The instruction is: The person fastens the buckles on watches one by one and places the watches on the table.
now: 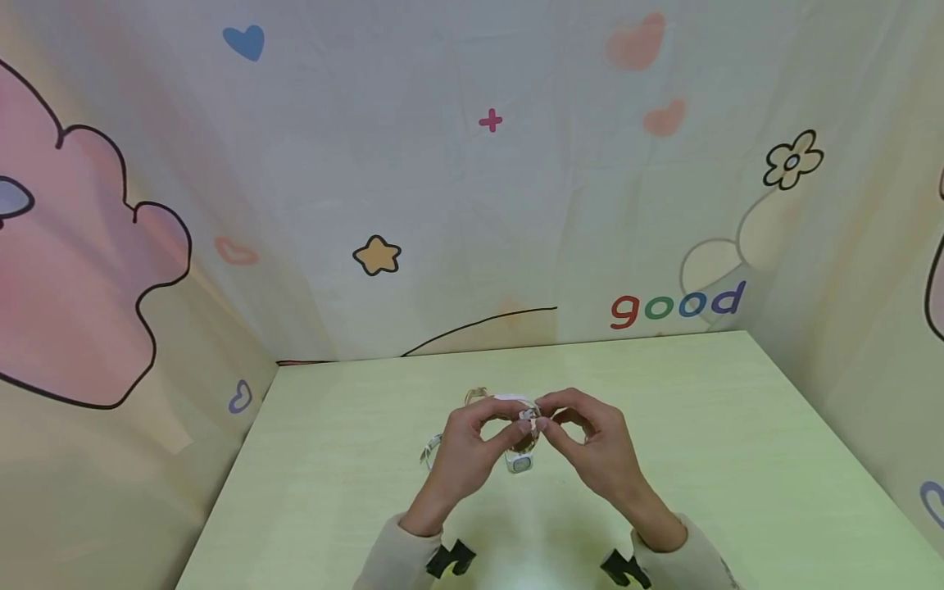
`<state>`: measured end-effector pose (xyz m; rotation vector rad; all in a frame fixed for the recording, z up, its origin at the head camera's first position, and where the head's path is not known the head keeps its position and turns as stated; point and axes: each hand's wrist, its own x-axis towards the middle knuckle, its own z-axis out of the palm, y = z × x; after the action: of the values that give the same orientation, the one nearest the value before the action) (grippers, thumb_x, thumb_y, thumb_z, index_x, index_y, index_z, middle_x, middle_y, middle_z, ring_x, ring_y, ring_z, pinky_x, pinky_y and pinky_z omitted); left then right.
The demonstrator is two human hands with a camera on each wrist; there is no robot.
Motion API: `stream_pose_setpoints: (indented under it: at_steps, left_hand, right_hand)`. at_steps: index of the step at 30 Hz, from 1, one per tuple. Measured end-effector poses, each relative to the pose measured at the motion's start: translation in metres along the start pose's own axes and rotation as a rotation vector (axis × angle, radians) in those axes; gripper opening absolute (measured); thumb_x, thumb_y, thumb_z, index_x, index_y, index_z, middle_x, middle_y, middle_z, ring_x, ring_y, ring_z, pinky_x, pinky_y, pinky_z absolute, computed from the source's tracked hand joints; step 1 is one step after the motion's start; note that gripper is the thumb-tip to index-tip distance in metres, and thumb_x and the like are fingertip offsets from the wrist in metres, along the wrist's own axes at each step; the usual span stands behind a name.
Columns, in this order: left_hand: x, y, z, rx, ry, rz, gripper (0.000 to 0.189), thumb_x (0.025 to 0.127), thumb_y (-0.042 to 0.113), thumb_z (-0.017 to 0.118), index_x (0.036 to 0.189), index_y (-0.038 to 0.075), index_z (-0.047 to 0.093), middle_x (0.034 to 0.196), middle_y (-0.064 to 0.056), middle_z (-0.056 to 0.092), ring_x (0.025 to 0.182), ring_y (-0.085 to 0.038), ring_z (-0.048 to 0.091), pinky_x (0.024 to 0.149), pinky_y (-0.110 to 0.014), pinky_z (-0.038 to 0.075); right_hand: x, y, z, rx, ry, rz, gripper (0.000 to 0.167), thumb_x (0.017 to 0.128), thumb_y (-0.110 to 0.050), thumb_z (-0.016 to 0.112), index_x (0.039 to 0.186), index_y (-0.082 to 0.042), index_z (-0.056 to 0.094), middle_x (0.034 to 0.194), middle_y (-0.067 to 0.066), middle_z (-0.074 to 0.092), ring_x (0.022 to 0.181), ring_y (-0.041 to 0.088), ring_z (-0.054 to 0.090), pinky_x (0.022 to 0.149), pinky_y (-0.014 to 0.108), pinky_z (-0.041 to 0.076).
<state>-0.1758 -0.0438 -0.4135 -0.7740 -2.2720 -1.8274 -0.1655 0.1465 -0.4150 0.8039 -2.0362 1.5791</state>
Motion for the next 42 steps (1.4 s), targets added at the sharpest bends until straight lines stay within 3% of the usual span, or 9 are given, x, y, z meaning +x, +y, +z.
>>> stream_pose_setpoints:
  at_steps: [4,11,19,25,30,32,42]
  left_hand:
    - [-0.0005,-0.0005,-0.001,-0.019,-0.035,0.01,0.018,0.094,0.023,0.067,0.109,0.015,0.072,0.104,-0.003,0.073,0.102,-0.012,0.066,0.098,-0.032,0.051]
    - [-0.0021,0.0021,0.001,-0.079,-0.03,-0.076,0.02,0.096,0.02,0.065,0.111,0.009,0.071,0.108,-0.009,0.071,0.101,-0.012,0.067,0.094,-0.027,0.053]
    - [-0.0018,0.0014,0.0032,-0.18,-0.019,-0.107,0.021,0.095,0.018,0.065,0.11,0.004,0.07,0.109,-0.016,0.069,0.098,-0.01,0.067,0.086,-0.025,0.056]
    - [-0.0012,0.0007,0.003,-0.174,0.004,-0.153,0.021,0.095,0.023,0.066,0.11,0.009,0.071,0.11,-0.012,0.07,0.098,-0.013,0.069,0.08,-0.028,0.059]
    - [0.0004,0.0007,0.0005,-0.104,-0.007,-0.176,0.02,0.094,0.026,0.068,0.109,0.014,0.072,0.108,-0.005,0.072,0.103,-0.014,0.066,0.093,-0.032,0.054]
    - [0.0005,0.0002,-0.0004,-0.073,-0.009,-0.173,0.018,0.093,0.025,0.068,0.108,0.015,0.072,0.106,-0.003,0.072,0.104,-0.014,0.065,0.097,-0.032,0.05]
    - [-0.0007,-0.0003,0.0002,-0.075,-0.016,-0.145,0.018,0.094,0.024,0.068,0.109,0.014,0.071,0.106,-0.003,0.07,0.102,-0.014,0.066,0.098,-0.032,0.051]
  right_hand:
    - [0.0,-0.0003,0.0003,0.016,-0.009,0.012,0.024,0.086,0.009,0.068,0.106,-0.005,0.066,0.097,0.009,0.069,0.09,0.01,0.063,0.081,0.019,0.055]
    - [0.0005,-0.0039,0.0015,0.003,-0.021,0.038,0.023,0.087,0.006,0.069,0.104,-0.008,0.067,0.097,0.005,0.069,0.091,0.008,0.063,0.08,0.02,0.055]
    - [-0.0005,-0.0022,0.0024,-0.039,-0.009,0.038,0.019,0.087,0.003,0.07,0.102,-0.009,0.068,0.096,0.005,0.071,0.089,0.011,0.066,0.079,0.02,0.056]
    - [-0.0018,0.0005,0.0034,-0.026,0.009,0.035,0.019,0.086,0.005,0.07,0.101,-0.006,0.069,0.096,0.007,0.072,0.087,0.005,0.066,0.077,0.019,0.057]
    - [-0.0019,0.0028,0.0037,-0.005,0.02,0.019,0.019,0.085,0.009,0.069,0.1,-0.004,0.069,0.093,0.01,0.071,0.084,0.004,0.066,0.075,0.019,0.057]
    - [-0.0019,0.0033,0.0034,-0.014,0.02,0.016,0.019,0.085,0.008,0.069,0.099,-0.005,0.069,0.092,0.009,0.07,0.084,0.005,0.066,0.076,0.019,0.057]
    - [0.0039,-0.003,-0.0013,-0.094,0.033,0.004,0.019,0.087,0.003,0.07,0.101,-0.009,0.069,0.096,0.005,0.07,0.091,0.01,0.064,0.078,0.018,0.055]
